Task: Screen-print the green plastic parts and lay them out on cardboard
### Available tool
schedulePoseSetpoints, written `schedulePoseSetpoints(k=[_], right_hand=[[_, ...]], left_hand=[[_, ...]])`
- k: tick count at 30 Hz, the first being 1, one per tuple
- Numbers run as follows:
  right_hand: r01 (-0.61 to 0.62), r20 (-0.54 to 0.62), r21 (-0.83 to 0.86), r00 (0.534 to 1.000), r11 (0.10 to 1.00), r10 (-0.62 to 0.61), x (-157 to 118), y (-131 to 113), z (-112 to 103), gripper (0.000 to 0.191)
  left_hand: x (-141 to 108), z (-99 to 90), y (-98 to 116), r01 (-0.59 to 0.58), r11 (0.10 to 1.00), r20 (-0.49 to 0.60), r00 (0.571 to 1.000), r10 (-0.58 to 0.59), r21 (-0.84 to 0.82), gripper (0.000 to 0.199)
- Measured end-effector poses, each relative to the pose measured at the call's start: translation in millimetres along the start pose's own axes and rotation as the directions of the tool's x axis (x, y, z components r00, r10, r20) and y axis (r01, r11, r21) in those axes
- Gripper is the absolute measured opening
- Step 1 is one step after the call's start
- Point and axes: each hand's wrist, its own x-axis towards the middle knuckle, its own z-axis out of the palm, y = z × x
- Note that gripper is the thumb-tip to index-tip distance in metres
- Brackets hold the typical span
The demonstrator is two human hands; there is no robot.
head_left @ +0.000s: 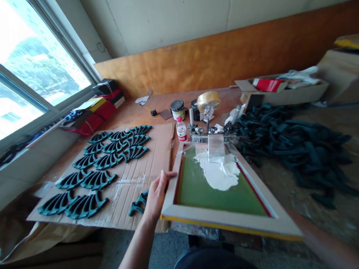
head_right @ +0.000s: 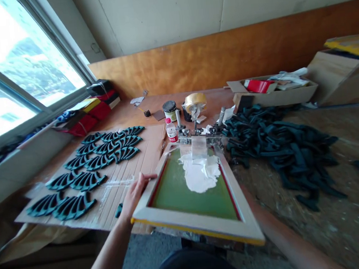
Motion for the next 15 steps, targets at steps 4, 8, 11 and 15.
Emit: schedulePoseSetpoints(k=[4, 8, 11, 15], right_hand=[[-0.003, -0.072, -0.12, 0.997, 0.993, -0.006, 29.8, 6.5, -38.1, 0.034], [0.177, -0.109, -0.232, 0.972, 0.956, -0.207, 74.9, -47.4, -37.4, 0.056], [0.226, 0.071, -0.31, 0.974, 0.923, -0.215, 85.0, -84.4, -15.3, 0.03], [0.392, 0.257, -0.271, 0.91, 0.879, -0.327, 50.1, -89.0, 0.5, 0.015]], left_hand=[[-10.2, 2.3, -74.8, 0.152, 0.987, 0.042, 0.987, -0.155, 0.049, 0.071], [-2.1, 7.3, -113.8, 0.174, 0.956, -0.029, 0.985, -0.172, 0.236, 0.068], [1.1, 7.4, -118.7, 0.16, 0.937, -0.032, 0.987, -0.158, 0.31, 0.061], [0.1, 7.4, -118.8, 0.154, 0.935, -0.026, 0.988, -0.153, 0.32, 0.057]])
